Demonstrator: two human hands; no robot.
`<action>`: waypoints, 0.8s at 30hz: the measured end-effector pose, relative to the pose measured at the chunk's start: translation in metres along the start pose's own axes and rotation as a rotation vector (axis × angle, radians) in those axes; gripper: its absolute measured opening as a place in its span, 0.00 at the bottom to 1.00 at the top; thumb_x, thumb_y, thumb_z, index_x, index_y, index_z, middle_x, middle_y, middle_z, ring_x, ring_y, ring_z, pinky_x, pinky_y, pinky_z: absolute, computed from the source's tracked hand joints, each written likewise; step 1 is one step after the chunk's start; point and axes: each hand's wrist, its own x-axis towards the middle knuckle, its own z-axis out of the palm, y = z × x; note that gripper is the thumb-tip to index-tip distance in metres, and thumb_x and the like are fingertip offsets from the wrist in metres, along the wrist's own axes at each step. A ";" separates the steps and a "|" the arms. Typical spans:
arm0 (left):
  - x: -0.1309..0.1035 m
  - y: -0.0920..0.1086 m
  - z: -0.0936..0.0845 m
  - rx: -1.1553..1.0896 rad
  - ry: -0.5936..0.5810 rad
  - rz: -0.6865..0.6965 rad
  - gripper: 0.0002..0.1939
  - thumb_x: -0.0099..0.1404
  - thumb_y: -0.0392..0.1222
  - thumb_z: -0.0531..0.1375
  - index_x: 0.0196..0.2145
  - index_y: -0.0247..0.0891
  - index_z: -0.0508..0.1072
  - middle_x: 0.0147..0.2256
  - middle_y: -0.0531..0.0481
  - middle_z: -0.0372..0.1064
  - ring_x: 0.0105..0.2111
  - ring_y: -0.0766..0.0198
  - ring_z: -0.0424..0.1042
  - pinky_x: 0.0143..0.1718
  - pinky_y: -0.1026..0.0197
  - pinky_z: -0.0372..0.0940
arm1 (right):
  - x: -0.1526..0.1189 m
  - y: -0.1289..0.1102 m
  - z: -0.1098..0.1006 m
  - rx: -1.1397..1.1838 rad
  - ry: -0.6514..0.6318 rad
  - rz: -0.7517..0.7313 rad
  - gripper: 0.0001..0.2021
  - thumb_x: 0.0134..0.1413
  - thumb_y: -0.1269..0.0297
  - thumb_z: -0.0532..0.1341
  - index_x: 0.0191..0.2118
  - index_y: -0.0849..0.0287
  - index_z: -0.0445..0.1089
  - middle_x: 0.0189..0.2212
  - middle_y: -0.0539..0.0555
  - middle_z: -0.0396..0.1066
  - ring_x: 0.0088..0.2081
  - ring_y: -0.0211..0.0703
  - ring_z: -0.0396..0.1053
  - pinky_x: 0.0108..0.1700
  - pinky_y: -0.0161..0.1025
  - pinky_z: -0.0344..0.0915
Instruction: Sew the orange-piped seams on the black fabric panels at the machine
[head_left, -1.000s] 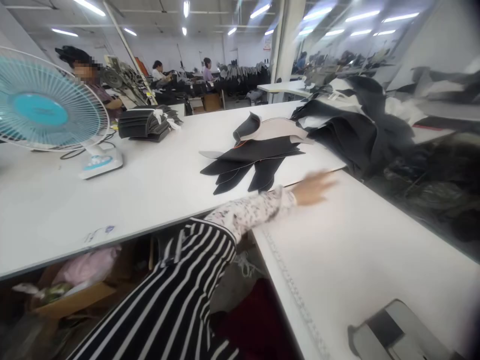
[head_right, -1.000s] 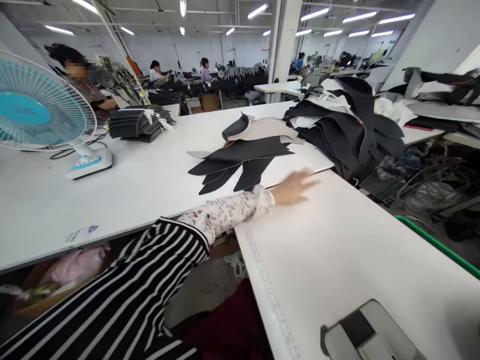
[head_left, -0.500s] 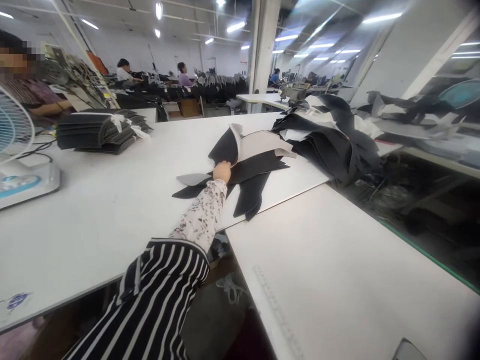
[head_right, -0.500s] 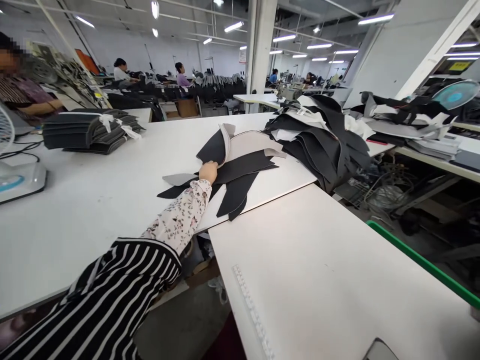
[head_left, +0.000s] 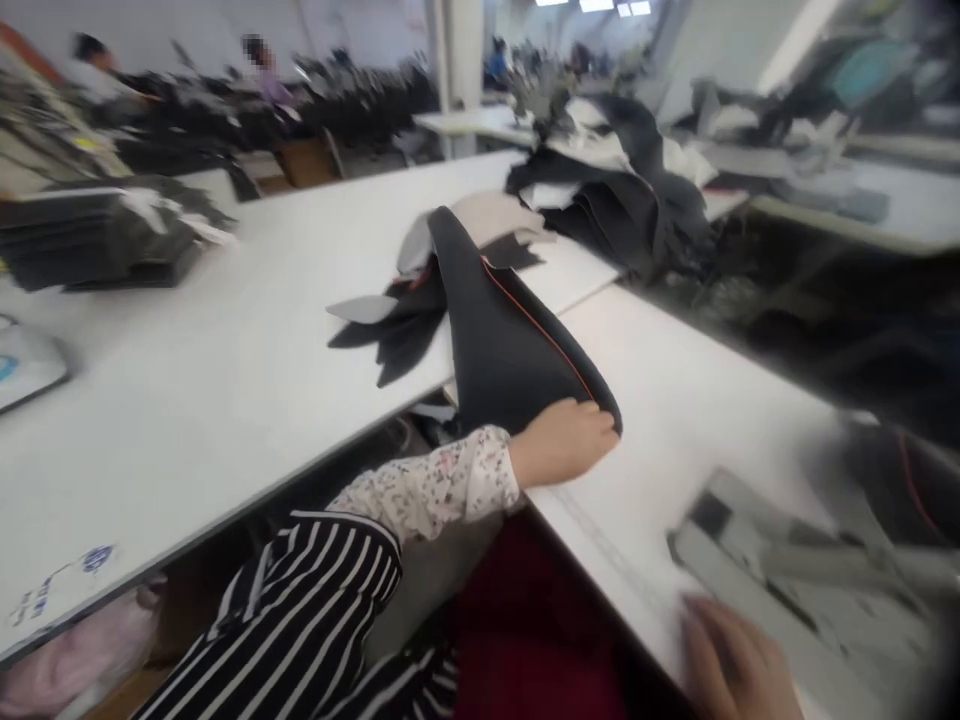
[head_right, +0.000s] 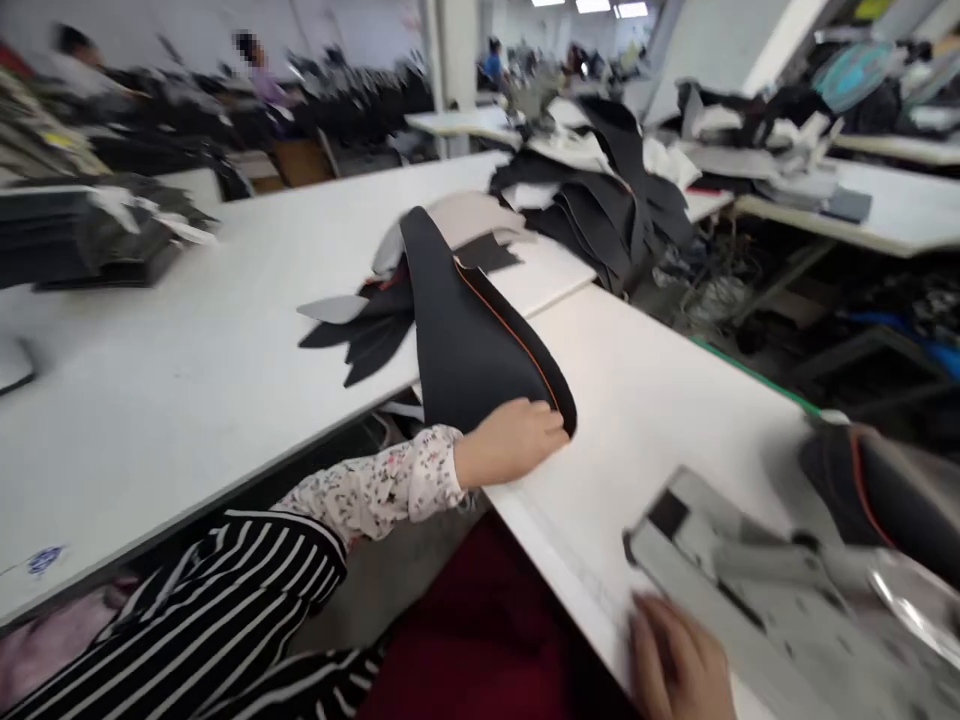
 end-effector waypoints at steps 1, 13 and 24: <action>-0.009 0.038 0.023 -0.071 -0.024 0.057 0.15 0.76 0.44 0.50 0.38 0.40 0.74 0.41 0.48 0.73 0.41 0.61 0.71 0.40 0.57 0.66 | -0.011 0.001 -0.001 -0.047 -0.013 0.057 0.15 0.62 0.49 0.60 0.44 0.53 0.75 0.42 0.56 0.75 0.43 0.59 0.71 0.46 0.61 0.68; -0.075 0.183 0.109 -0.292 0.014 0.169 0.28 0.77 0.45 0.49 0.68 0.26 0.57 0.69 0.38 0.52 0.70 0.53 0.52 0.72 0.51 0.48 | -0.030 0.001 0.000 0.079 0.061 0.308 0.15 0.70 0.54 0.55 0.47 0.57 0.74 0.45 0.55 0.74 0.48 0.44 0.69 0.54 0.44 0.64; -0.084 0.179 0.136 -0.546 0.314 0.167 0.11 0.72 0.37 0.58 0.50 0.37 0.75 0.49 0.50 0.77 0.53 0.63 0.74 0.62 0.54 0.66 | -0.018 -0.002 0.004 0.001 0.087 0.339 0.07 0.60 0.63 0.61 0.31 0.59 0.67 0.39 0.54 0.69 0.46 0.46 0.64 0.50 0.44 0.61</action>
